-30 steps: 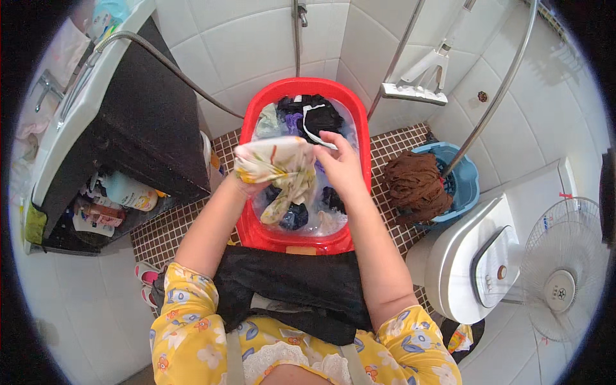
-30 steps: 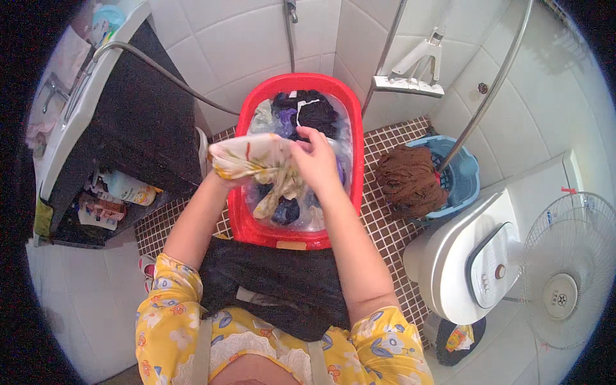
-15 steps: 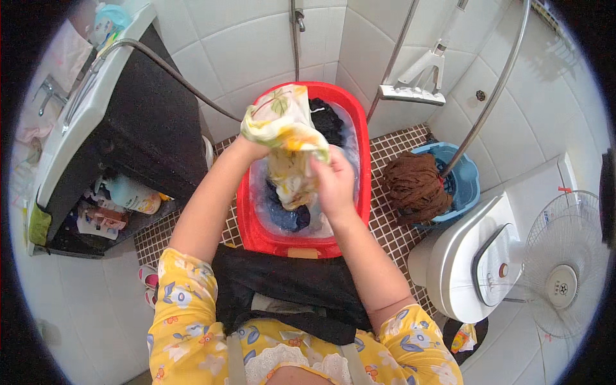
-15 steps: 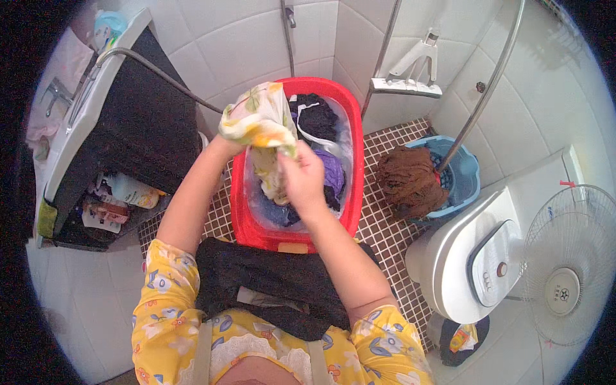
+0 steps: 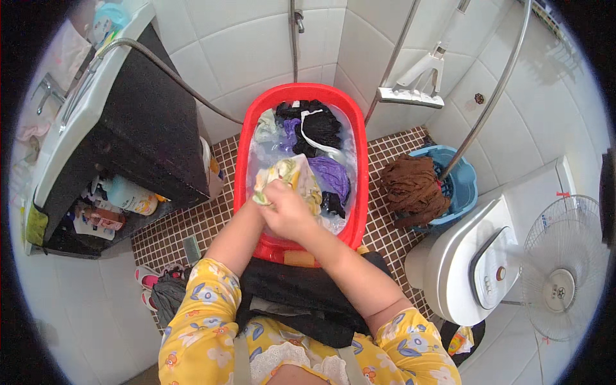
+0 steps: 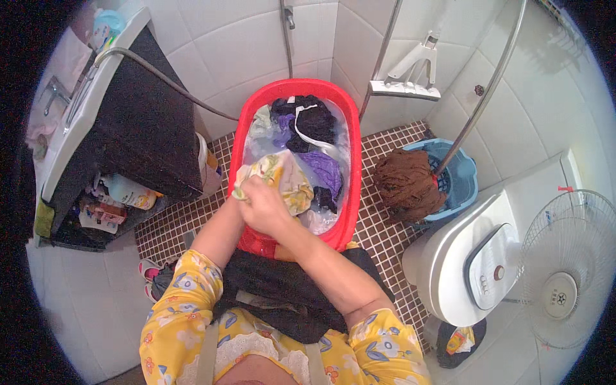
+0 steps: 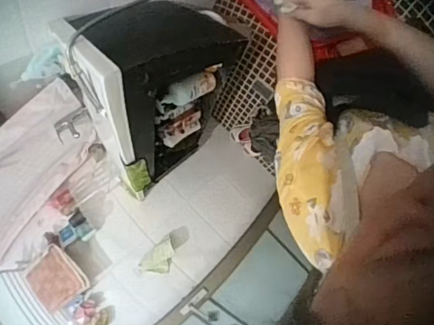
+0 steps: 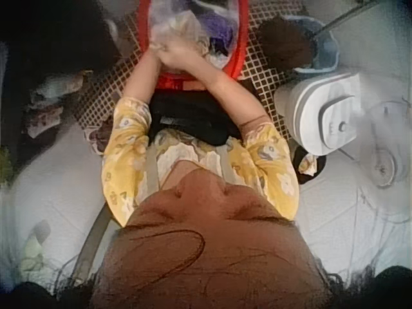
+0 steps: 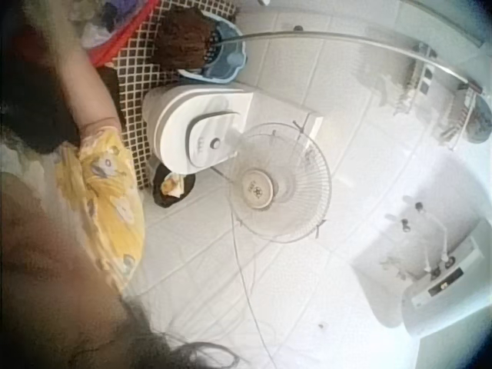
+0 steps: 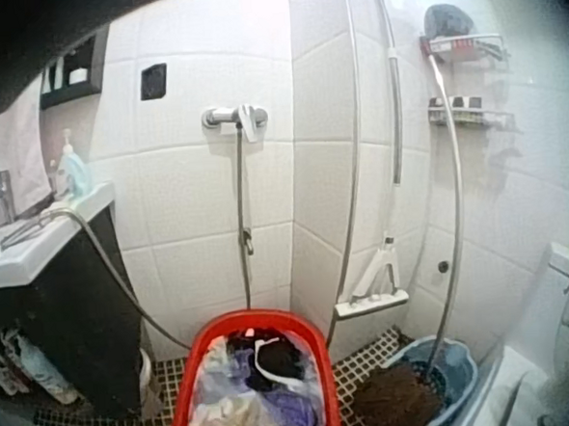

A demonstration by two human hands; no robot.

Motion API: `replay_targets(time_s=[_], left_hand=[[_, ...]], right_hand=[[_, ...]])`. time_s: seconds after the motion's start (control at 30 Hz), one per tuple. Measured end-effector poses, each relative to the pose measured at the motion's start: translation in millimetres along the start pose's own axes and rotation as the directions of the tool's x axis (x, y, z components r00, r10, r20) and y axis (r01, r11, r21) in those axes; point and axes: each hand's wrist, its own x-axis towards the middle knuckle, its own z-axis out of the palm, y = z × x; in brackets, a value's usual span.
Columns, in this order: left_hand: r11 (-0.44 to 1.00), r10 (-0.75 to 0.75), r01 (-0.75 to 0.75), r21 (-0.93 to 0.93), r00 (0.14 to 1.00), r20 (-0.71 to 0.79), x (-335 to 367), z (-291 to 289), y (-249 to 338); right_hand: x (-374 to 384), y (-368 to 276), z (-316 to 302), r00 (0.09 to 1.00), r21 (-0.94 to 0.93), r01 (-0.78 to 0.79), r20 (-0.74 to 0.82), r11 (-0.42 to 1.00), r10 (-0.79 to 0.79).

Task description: The person washes clothes by hand in a basin, scrubbing individual garments including a patterned top, dark pants, and a purple shirt one at a time using a bar of soap and soapy water.

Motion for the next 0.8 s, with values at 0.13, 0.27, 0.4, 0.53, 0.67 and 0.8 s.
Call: replay_targets(time_s=[0.13,0.27,0.4,0.53,0.67,0.8], left_hand=[[0.986,0.045,-0.050,-0.162,0.998,-0.038,15.5,10.4,37.6],[0.949,0.049,-0.072,-0.307,0.996,-0.080,-83.9,28.8,32.3],[0.903,0.009,-0.064,-0.424,0.991,-0.131,-71.6,-12.0,19.8],[0.821,0.013,-0.110,-0.560,0.985,-0.174,10.2,-47.7,57.8],[0.729,-0.011,-0.137,-0.671,0.977,-0.211,10.1,-61.7,61.1],[0.615,-0.029,-0.171,-0.770,0.971,-0.238,5.4,-73.6,71.7]], right_hand=[[-2.3,-9.5,3.6,0.997,0.174,0.006,-0.081,0.985,0.008],[-16.5,-37.5,4.8,0.993,0.349,0.104,0.009,0.931,-0.114],[-11.0,-33.2,8.3,0.994,0.372,0.076,0.046,0.925,-0.101],[7.4,33.7,-0.8,0.828,-0.004,-0.537,-0.192,0.843,0.527],[10.0,56.5,-1.9,0.876,-0.128,-0.397,-0.347,0.909,0.334],[13.8,58.6,-5.9,0.891,0.308,-0.243,-0.305,0.920,0.337]])
